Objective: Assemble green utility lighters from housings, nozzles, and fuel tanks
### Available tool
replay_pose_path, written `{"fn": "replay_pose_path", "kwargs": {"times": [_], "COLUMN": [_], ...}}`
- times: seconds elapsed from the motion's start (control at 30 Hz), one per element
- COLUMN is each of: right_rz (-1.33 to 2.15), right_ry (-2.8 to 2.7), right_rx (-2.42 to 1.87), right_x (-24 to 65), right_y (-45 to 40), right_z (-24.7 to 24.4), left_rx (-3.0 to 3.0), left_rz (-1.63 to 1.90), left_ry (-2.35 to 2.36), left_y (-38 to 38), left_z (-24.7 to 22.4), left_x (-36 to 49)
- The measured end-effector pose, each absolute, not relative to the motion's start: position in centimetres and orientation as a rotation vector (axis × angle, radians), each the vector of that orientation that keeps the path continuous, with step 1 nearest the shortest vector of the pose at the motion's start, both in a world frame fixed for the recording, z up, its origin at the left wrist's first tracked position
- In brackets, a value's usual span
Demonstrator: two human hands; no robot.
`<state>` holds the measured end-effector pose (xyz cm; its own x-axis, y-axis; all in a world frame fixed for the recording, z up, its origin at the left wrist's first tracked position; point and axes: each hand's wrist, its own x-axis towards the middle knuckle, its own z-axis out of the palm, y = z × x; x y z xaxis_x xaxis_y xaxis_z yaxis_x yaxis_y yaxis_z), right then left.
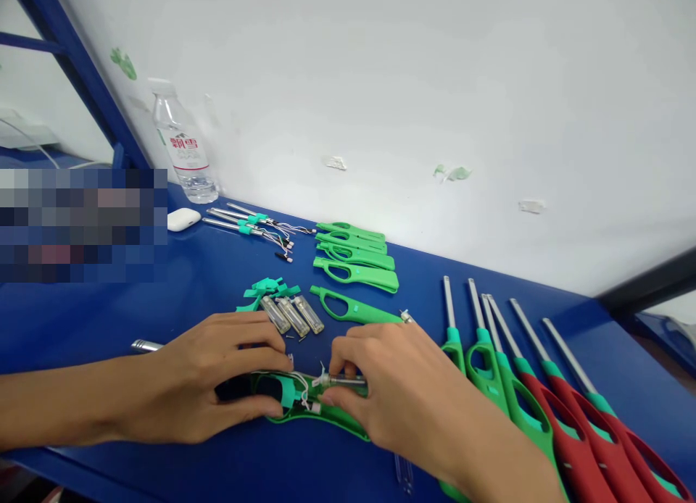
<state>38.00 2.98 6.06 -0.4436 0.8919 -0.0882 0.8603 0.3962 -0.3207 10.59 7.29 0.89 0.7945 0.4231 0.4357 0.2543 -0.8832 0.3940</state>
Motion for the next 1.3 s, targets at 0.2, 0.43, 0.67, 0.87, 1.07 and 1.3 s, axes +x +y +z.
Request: {"fn": "replay_pose_path", "kwargs": {"times": [0.2,0.43,0.67,0.87,1.07,1.3], "right_rz": [0.463,0.492,0.476,0.459,0.364,0.310], "right_ry": [-2.551,-2.551,-2.540,-2.585,-2.636,-2.668], "right_rx": [-1.567,-1.576,-1.528,-1.530,-1.379,-1.321], "right_x": [37.9,37.8,37.8,37.8,37.9,37.8], "right_y": [3.1,3.0,2.6,2.7,2.6,2.5], "right_z": [5.9,6.1,6.1,6.1,5.5,5.1], "left_rx": [2.661,2.653,2.674,2.681,2.747,2.804], "left_rz": [0.745,0.745,0.748,0.738,0.674,0.676], "left_ry": [0.529,0.548,0.556,0.554,0.643,0.651], "left_y": [6.6,6.5,6.4,6.3,6.4,6.4], "left_z": [1.4,1.5,1.4,1.5,2.0,1.9], "left_x": [10.7,10.8,10.7,10.7,10.9,10.7]}}
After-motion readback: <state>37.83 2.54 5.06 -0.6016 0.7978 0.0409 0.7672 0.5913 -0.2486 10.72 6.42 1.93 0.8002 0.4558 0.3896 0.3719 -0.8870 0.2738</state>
